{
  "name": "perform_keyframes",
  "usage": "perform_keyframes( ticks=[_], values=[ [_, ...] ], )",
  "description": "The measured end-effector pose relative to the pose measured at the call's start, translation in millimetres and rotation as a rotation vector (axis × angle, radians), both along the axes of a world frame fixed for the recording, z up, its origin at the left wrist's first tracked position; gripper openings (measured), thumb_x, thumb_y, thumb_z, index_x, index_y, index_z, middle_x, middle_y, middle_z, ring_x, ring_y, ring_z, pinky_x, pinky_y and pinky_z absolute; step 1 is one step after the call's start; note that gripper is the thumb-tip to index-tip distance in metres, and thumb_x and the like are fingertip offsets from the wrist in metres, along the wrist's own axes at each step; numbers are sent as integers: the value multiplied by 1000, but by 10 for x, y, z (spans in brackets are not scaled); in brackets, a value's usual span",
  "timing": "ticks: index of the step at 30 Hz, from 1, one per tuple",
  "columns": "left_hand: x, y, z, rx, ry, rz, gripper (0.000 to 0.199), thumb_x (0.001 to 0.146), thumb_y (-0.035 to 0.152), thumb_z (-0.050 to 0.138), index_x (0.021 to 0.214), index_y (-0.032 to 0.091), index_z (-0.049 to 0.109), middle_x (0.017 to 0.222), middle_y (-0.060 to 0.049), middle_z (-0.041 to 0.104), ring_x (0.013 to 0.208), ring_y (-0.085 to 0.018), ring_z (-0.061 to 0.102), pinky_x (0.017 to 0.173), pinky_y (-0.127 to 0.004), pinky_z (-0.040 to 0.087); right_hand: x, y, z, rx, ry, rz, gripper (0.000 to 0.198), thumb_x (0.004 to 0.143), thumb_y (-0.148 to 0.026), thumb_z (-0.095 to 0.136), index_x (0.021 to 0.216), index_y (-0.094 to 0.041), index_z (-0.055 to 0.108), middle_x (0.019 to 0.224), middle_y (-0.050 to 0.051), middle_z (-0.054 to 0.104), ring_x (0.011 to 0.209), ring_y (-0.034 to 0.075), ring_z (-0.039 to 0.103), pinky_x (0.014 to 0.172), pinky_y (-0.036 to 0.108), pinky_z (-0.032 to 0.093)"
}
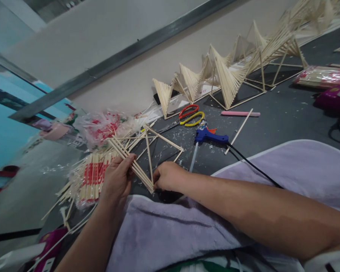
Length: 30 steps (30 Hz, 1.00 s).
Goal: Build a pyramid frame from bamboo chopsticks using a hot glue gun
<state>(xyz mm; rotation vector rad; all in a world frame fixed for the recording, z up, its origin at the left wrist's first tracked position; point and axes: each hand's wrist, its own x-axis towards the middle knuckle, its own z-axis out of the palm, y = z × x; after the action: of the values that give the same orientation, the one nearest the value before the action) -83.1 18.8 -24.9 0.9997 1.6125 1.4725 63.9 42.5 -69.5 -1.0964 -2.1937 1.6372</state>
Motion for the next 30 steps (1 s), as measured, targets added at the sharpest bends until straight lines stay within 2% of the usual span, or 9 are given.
perform_keyframes(
  ticks=[5,13,18,22,30],
  values=[
    [4,1,5,14,-18,-11,20,65,29,68,67,14,55,51,7,42,40,-2,32,37,-16,22,-6,2,31,-8,-32,-4,20,65,-26,64,84,-22,71,53,-3,58,47,7,50,45,15,34],
    [25,11,4,35,-44,15,21,64,28,68,66,14,53,50,7,42,40,-2,33,38,-17,21,-30,2,-36,-88,-37,0,24,66,-28,63,89,-24,70,55,-4,58,46,6,48,45,15,35],
    [24,10,-3,45,-44,19,20,65,28,68,68,14,54,55,6,46,43,-3,38,40,-16,25,-26,-12,-13,26,-64,-29,22,63,-27,64,84,-27,71,54,-5,58,47,7,49,45,16,32],
    [15,4,-15,43,-44,9,20,66,28,68,68,14,55,55,6,46,42,-2,35,38,-16,23,-15,-28,22,96,-68,-64,19,62,-27,64,79,-26,72,54,-5,60,49,8,50,44,17,30],
    [11,6,-14,29,-24,7,20,66,31,68,72,14,58,60,4,50,43,-3,36,37,-15,23,-26,-36,-4,105,-76,-91,18,64,-30,62,79,-26,72,52,-3,59,51,9,51,48,18,33]
  ],
)
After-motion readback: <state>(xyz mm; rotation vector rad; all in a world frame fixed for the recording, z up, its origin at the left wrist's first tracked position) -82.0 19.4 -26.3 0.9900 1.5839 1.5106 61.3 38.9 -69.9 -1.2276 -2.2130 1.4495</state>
